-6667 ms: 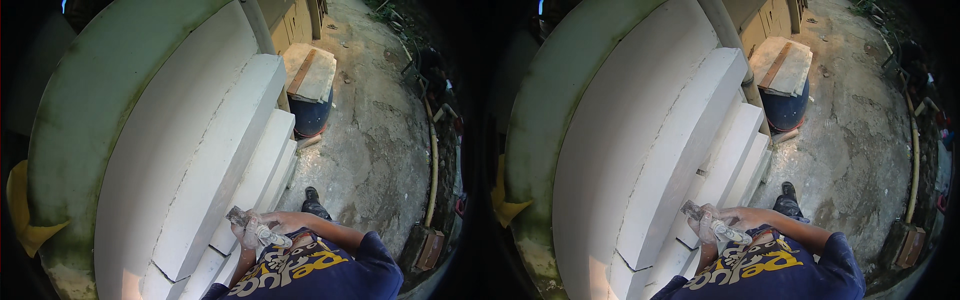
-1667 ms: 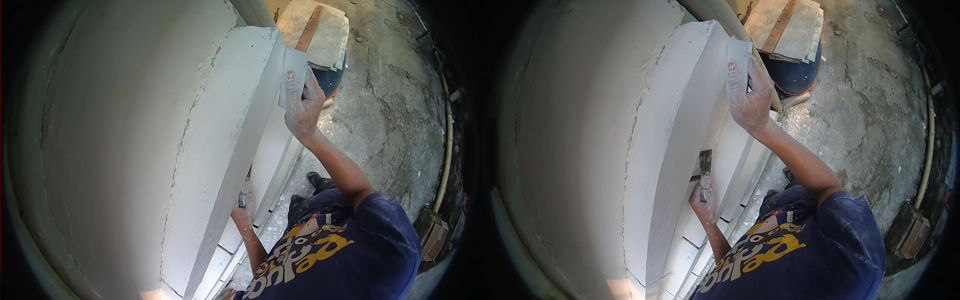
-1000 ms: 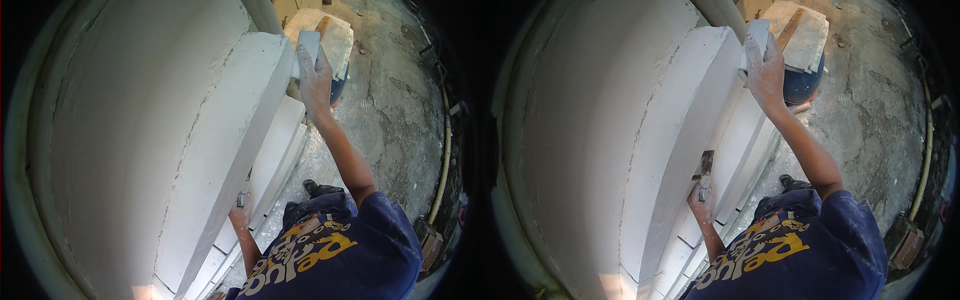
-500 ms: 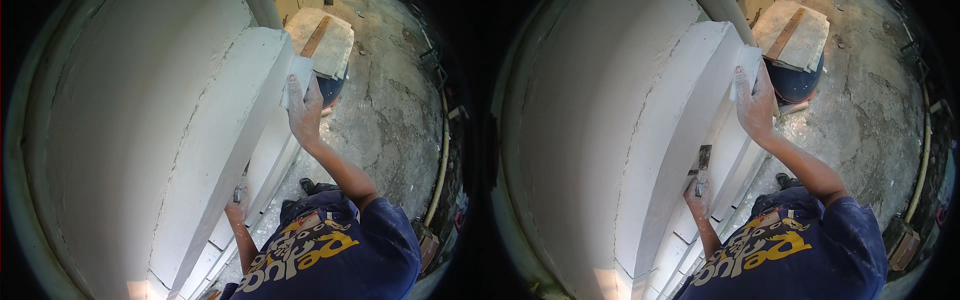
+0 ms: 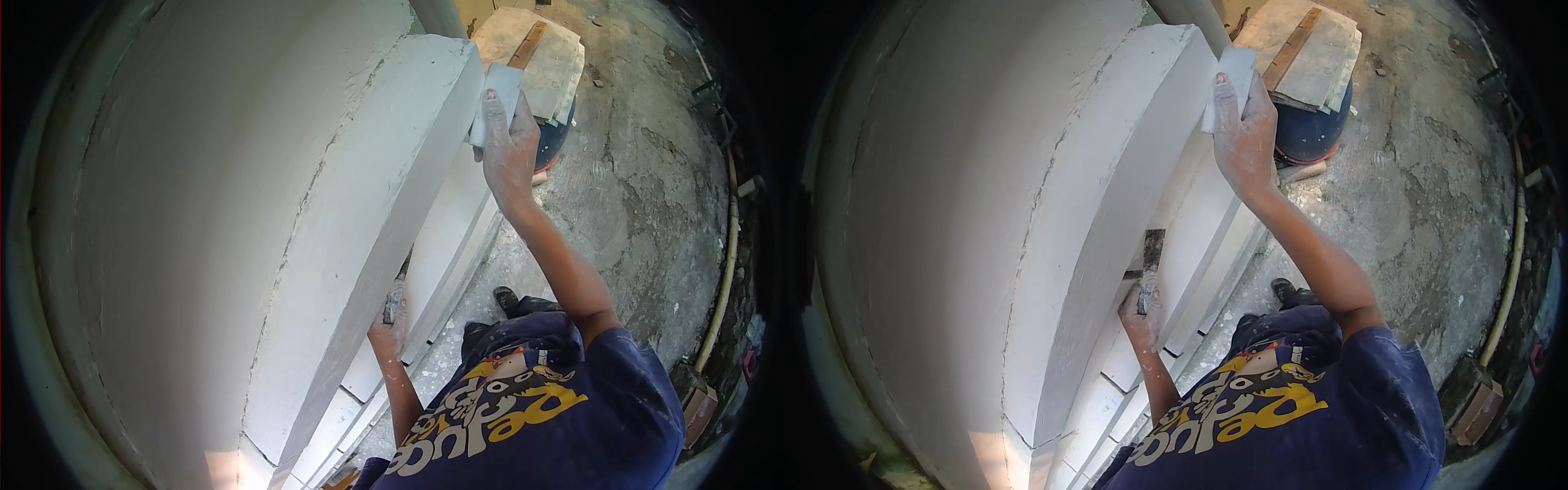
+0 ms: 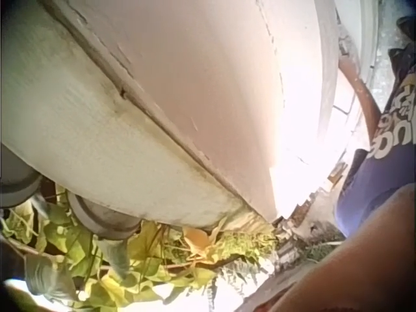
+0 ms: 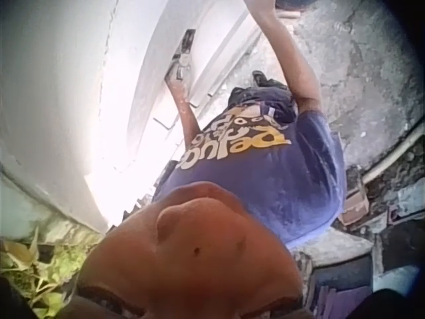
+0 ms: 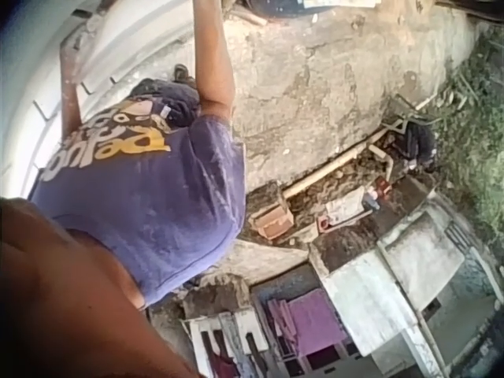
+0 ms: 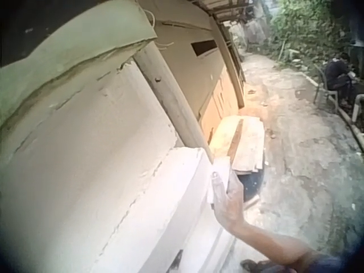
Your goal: Applying and smoothing wall putty on a masonry surface with a scraper.
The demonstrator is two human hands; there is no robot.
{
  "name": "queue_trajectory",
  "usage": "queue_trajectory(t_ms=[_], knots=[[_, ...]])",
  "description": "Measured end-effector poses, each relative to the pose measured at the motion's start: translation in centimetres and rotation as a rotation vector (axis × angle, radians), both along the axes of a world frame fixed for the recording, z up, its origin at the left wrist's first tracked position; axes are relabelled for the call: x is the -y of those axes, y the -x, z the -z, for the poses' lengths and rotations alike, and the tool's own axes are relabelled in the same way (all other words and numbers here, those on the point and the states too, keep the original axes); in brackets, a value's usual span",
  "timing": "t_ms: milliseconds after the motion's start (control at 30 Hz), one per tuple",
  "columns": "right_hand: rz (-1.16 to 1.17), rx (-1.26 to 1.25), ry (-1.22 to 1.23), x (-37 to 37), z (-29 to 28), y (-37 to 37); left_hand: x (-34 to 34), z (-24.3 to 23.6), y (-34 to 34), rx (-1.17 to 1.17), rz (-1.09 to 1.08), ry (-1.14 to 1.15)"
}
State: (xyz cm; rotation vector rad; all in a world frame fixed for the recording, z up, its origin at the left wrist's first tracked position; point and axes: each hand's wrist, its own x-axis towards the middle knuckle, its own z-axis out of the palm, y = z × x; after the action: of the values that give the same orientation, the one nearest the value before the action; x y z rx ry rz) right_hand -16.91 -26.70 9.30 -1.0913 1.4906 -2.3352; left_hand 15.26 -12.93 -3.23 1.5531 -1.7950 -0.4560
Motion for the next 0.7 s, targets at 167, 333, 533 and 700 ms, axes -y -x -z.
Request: queue_trajectory(t_ms=[167, 333, 533, 700], knots=[[-0.164, 0.241, -0.063, -0.5, -2.1, 0.4, 0.2, -0.6, 0.8, -0.047, -0.006, 0.001], [-0.118, 0.185, -0.064, -1.1, 0.3, -1.6, -0.1, -1.3, 1.2, -0.092, -0.02, 0.007], [-0.161, 0.294, -0.121, 0.3, -1.9, 1.4, 0.2, -0.5, 0.6, -0.028, -0.008, -0.026], [-0.037, -0.094, 0.059, -1.2, 0.5, -1.0, 0.1, -0.8, 0.7, -0.025, 0.0, 0.024]])
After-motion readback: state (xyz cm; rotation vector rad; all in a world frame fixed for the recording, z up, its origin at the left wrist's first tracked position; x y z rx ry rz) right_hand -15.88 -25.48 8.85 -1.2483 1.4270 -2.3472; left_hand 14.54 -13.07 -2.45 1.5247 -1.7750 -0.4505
